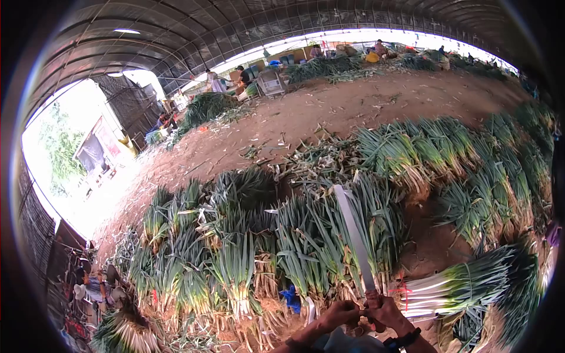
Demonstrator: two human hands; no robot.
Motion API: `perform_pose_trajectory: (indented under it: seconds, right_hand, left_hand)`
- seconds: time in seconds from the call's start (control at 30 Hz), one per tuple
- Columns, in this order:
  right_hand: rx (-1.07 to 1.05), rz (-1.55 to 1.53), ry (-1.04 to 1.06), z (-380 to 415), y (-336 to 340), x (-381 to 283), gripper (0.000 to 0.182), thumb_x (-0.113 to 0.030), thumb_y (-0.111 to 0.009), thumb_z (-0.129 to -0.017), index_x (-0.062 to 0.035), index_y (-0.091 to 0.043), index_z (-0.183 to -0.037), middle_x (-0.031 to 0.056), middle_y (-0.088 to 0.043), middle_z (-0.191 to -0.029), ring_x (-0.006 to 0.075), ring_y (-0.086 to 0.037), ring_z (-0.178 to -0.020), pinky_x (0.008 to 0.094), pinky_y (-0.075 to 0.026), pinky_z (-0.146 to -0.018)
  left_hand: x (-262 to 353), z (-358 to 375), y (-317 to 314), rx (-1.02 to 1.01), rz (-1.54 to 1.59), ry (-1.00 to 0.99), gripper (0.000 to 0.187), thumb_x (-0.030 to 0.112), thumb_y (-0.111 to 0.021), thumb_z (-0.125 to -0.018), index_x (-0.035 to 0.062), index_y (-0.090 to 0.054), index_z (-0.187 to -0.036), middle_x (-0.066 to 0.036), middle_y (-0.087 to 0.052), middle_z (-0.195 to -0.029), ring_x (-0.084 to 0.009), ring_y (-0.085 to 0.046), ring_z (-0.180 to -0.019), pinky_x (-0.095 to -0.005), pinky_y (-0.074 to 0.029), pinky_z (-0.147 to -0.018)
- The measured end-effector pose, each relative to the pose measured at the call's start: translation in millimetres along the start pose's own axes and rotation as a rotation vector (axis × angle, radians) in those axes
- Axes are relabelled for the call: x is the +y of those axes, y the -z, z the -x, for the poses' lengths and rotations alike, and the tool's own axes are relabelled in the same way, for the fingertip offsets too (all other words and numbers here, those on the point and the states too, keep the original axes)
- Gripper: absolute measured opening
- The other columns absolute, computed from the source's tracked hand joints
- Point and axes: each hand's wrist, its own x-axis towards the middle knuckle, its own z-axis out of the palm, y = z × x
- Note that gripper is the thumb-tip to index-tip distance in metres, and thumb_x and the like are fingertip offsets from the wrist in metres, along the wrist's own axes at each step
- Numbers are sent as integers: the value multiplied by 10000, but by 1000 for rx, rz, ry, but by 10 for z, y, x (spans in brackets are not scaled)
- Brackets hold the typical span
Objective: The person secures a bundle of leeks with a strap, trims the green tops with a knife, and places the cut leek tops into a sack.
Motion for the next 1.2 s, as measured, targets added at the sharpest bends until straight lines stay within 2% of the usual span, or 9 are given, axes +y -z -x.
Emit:
perform_pose_trajectory:
  seconds: [0.1,0.17,0.4,0.5,0.7,0.8,0.97,1.1,1.2]
  right_hand:
    - [-2,-82,23,88,24,-50,231,-54,-801,-822,10,-645,-980,-78,-531,-743,21,-512,-726,217,-467,-643]
    - [-14,-24,-5,126,70,-18,246,-64,-797,-824,17,-643,-998,-64,-574,-757,33,-548,-758,232,-502,-675]
    - [-74,-242,39,196,164,154,325,-52,-795,-799,41,-642,-1071,-25,-619,-811,57,-609,-819,272,-549,-710]
    - [-70,-133,-14,269,173,-75,352,-134,-852,-778,8,-643,-1023,-69,-582,-777,34,-512,-719,229,-491,-687]
    - [-64,45,-55,210,175,-40,467,-152,-901,-716,8,-638,-1067,-77,-588,-803,25,-514,-746,224,-481,-700]
    - [-124,-36,170,113,150,172,507,-152,-911,-699,11,-628,-1087,-68,-601,-850,23,-520,-771,220,-481,-713]
    - [-170,-88,46,88,163,227,586,-159,-927,-678,26,-608,-1133,-64,-596,-865,22,-520,-781,205,-477,-746]
    - [-132,-45,72,78,75,121,624,-177,-937,-671,30,-600,-1153,-79,-574,-850,16,-505,-765,197,-462,-728]
    - [-107,21,-80,120,61,25,606,-211,-942,-662,11,-619,-1124,-102,-547,-780,8,-489,-756,202,-463,-768]
  left_hand:
    - [-33,28,-53,-69,-24,16,261,263,-668,-958,27,-637,-850,-28,-646,-737,-99,-604,-662,-252,-471,-603]
    - [-70,21,-69,-85,-63,27,239,234,-707,-937,10,-649,-877,-44,-659,-745,-122,-636,-674,-272,-526,-631]
    - [1,85,-191,-120,-85,-17,257,268,-718,-927,23,-653,-885,-24,-649,-742,-110,-624,-699,-259,-504,-642]
    - [28,106,-238,-88,-25,-42,229,250,-713,-929,33,-654,-885,-9,-644,-743,-96,-605,-694,-247,-481,-630]
    - [8,212,-310,-100,85,-74,195,232,-692,-943,65,-624,-870,36,-589,-724,-58,-545,-633,-235,-406,-568]
    - [142,313,-328,-196,131,-94,173,205,-671,-949,66,-623,-858,28,-587,-706,-65,-548,-610,-234,-414,-552]
    - [25,232,-169,-418,263,-58,139,172,-635,-951,50,-634,-885,-9,-632,-729,-89,-599,-609,-222,-455,-554]
    - [-94,180,-60,-364,356,13,120,158,-678,-934,55,-617,-923,-15,-646,-751,-112,-625,-665,-234,-477,-622]
    - [-91,212,-9,-333,260,-20,141,176,-667,-943,42,-623,-945,-20,-655,-772,-104,-628,-668,-232,-483,-614]
